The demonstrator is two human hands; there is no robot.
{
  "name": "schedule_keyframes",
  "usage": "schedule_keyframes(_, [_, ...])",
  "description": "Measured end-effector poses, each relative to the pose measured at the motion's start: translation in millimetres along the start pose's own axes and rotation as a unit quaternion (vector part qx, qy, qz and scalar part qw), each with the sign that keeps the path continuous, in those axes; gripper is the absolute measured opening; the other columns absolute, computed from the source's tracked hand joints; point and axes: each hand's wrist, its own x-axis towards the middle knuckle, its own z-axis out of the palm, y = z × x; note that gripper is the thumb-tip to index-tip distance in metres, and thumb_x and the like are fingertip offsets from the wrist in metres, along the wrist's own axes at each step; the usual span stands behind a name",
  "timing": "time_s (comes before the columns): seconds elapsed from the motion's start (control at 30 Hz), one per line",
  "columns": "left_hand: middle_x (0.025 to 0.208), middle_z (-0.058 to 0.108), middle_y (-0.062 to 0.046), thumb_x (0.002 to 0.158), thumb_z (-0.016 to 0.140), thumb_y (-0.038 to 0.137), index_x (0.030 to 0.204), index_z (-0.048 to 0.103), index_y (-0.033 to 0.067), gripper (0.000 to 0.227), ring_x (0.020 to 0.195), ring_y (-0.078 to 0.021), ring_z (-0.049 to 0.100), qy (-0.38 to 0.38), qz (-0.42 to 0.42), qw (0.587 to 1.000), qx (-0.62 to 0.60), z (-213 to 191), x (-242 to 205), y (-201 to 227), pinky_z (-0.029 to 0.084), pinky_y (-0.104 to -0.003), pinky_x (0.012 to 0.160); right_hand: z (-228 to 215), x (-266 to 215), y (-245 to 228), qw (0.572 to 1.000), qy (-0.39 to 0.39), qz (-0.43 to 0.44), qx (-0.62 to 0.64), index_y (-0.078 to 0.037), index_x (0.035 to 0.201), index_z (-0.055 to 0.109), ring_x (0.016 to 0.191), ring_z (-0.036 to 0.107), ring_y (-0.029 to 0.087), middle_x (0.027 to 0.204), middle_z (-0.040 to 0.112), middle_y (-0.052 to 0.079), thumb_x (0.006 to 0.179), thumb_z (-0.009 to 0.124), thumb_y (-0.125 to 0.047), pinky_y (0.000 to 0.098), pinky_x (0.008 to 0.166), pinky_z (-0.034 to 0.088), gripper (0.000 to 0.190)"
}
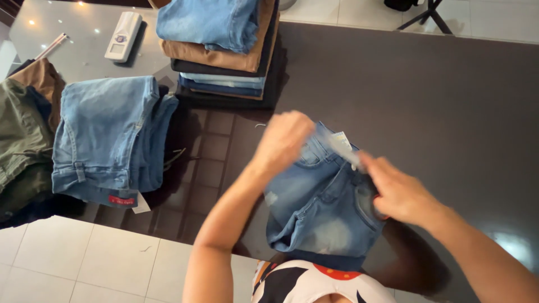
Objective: Removing price tags from denim jeans using scissors and folding them into organized stacks on a retail display table.
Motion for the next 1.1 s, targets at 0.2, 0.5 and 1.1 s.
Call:
schedule_keyframes(0.2, [0.108,0.07,-0.007,0.089,0.047,0.003,0.133,0.058,0.0115,0.045,0.09,-0.0361,0.061,-0.121,-0.243,0.951,0.15,-58,-62,-51,0.043,-0.048,0.076,46,-3,170,0.943,0.286,0.095,0.139,0.0,0.147,0.043,0.107,0.057,0.045,0.123,0.058,0.03,0.055,0.074,0.01,0.0475,0.095,0.046,0.097])
schedule_keyframes(0.5, [0.159,0.041,-0.024,0.074,0.041,-0.029,0.151,0.047,-0.0052,0.081,0.147,-0.0417,0.042,-0.03,-0.206,0.977,0.048,-50,-62,-20,0.037,-0.045,0.124,194,-116,401,0.769,0.417,0.325,0.36,-0.008,0.166,0.029,0.128,0.048,0.04,0.148,0.047,0.028,0.104,0.061,-0.002,0.0487,0.101,0.038,0.07])
schedule_keyframes(1.1, [0.11,0.063,-0.016,0.083,0.072,0.004,0.114,0.071,0.0089,0.031,0.104,-0.0451,0.063,-0.149,-0.173,0.967,-0.115,45,-7,33,0.056,-0.053,0.089,158,-20,84,0.857,0.348,0.071,0.374,-0.004,0.162,0.03,0.117,0.062,0.028,0.138,0.063,0.019,0.078,0.085,-0.017,0.038,0.093,0.05,0.101])
